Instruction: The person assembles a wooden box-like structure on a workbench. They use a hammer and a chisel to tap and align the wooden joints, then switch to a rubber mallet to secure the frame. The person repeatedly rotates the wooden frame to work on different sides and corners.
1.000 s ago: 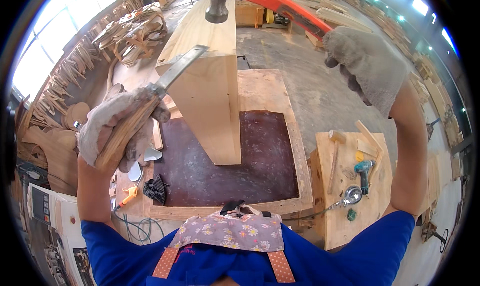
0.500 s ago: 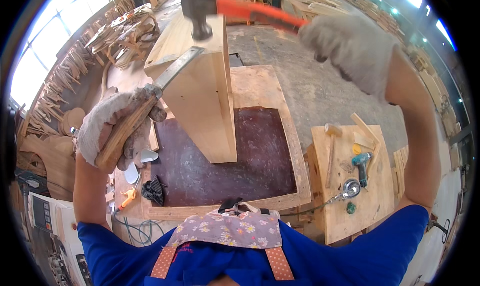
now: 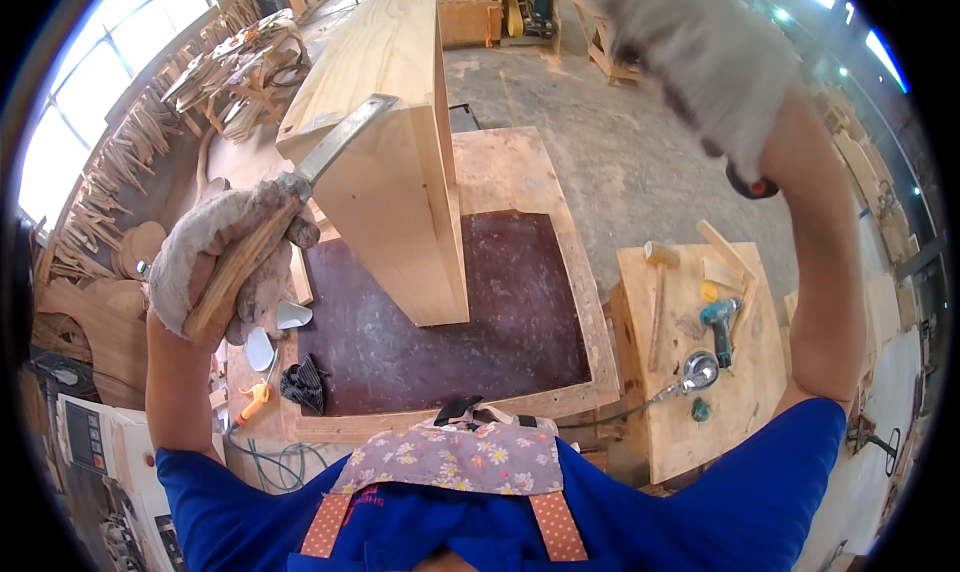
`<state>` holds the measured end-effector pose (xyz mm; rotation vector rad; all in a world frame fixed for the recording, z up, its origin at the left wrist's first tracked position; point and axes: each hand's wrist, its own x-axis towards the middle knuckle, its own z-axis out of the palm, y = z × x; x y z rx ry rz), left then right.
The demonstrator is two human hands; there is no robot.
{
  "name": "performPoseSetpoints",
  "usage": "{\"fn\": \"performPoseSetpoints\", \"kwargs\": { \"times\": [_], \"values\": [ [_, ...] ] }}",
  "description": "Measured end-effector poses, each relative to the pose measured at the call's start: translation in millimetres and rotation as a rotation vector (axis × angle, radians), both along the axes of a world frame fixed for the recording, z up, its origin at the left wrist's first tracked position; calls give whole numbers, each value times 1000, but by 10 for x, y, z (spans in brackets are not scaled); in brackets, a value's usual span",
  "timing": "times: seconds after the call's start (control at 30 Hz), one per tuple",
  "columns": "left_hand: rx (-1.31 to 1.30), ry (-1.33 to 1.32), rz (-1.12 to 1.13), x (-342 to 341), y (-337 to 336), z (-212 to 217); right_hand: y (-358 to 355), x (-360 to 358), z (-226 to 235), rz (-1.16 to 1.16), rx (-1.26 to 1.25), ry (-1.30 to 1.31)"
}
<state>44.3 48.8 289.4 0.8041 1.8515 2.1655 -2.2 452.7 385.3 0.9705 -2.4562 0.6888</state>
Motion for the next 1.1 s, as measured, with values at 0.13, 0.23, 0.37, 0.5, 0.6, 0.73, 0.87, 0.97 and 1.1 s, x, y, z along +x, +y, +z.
{"fn": "performPoseSetpoints", "kwargs": {
  "times": [0.13, 0.23, 0.37, 0.5, 0.6, 0.73, 0.87, 0.97, 1.1],
  "values": [
    [52, -205, 210, 32, 21, -13, -142, 122, -15, -161, 8, -199],
    [16, -221, 151, 160, 42, 215, -57, 252, -105, -453, -205, -512],
    [107, -105, 279, 274, -28, 174, 395, 350, -792, -547, -653, -733],
    [164, -166, 486, 356, -202, -9, 614, 403, -1757, -753, -605, -901],
    [17, -228, 589, 300, -396, -313, 824, 578, -2680, -866, -658, -1082],
    [-241, -467, 798, -40, -547, -1462, 761, 938, -3354, -951, -859, -1253],
    [-592, -648, 850, 70, -990, -3475, 639, 1114, -3582, -983, -918, -1311],
    [-1198, -658, 749, 140, -962, -3833, 629, 1202, -3569, -1027, -926, -1315],
    [-1513, -553, 782, -99, -675, -3344, 636, 1279, -3599, -1071, -950, -1291]
  ]
}}
